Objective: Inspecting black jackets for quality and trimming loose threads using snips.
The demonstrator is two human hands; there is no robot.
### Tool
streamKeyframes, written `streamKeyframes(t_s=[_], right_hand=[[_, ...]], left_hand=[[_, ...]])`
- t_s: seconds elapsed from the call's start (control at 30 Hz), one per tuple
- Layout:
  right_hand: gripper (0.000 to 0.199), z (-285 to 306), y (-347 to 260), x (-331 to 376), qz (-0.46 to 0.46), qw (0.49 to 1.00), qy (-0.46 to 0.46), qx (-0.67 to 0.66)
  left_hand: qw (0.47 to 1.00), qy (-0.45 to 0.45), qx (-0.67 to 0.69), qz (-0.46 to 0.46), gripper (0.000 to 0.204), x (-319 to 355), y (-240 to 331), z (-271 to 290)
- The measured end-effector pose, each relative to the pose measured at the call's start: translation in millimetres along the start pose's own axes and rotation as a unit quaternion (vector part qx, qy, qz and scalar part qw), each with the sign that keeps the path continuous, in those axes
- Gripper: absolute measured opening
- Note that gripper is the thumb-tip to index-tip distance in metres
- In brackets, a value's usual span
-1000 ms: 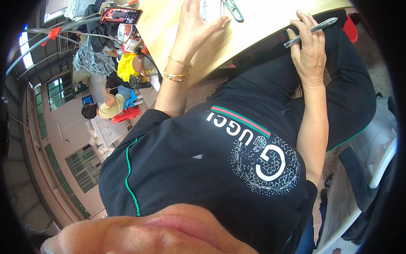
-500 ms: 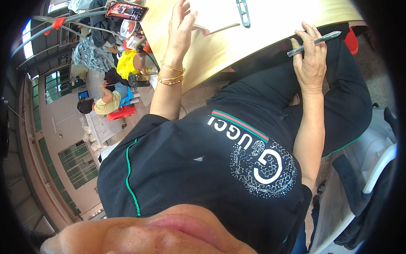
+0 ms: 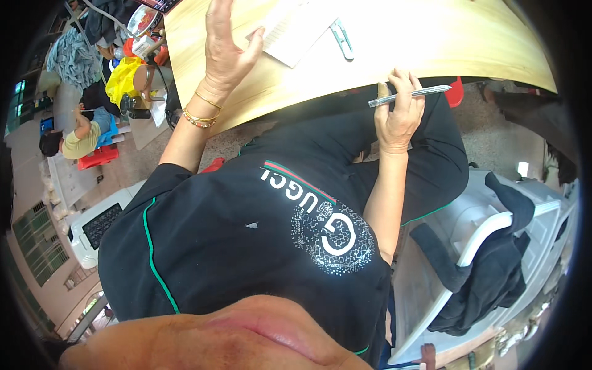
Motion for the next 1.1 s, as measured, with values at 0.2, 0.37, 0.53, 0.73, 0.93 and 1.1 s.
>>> streamKeyframes(t_s=[0.2,0.37,0.53,0.73,0.93,1.1], right_hand=[[0.025,-4.5,-28.4,-21.7,0.045,0.998,-0.013,-0.038],[0.031,-25.9,-76.4,-35.8,0.102,0.987,-0.059,-0.105],[0.036,-52.8,-117.7,-46.7,0.187,0.973,-0.089,-0.106],[0.036,-72.7,-111.9,-40.6,0.166,0.966,-0.150,-0.128],[0.028,-74.5,-100.7,-41.0,0.139,0.962,-0.158,-0.172],[0.034,-75.1,-71.1,-44.4,0.063,0.957,-0.199,-0.199]], left_hand=[[0.985,-0.127,-0.119,-0.005,0.038,-11.9,3.4,-27.7],[0.980,-0.086,-0.063,0.168,0.034,-1.9,-24.7,-17.3],[0.958,0.012,0.065,0.277,0.041,6.7,-35.8,-4.2],[0.961,-0.078,-0.246,0.097,0.061,10.0,-39.3,3.4],[0.916,-0.356,-0.182,-0.022,0.037,19.0,-38.8,-59.0],[0.880,-0.402,-0.252,-0.021,0.042,10.8,-27.8,-69.9]])
Point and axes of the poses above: each hand's wrist, its own x-axis away from the middle knuckle, its own z-axis out of the back of the hand, y = z × x, the point moved 8 cm from there along -x, towards the middle knuckle, and after that the axes turned 11 degrees about x, right-handed, at the moved point
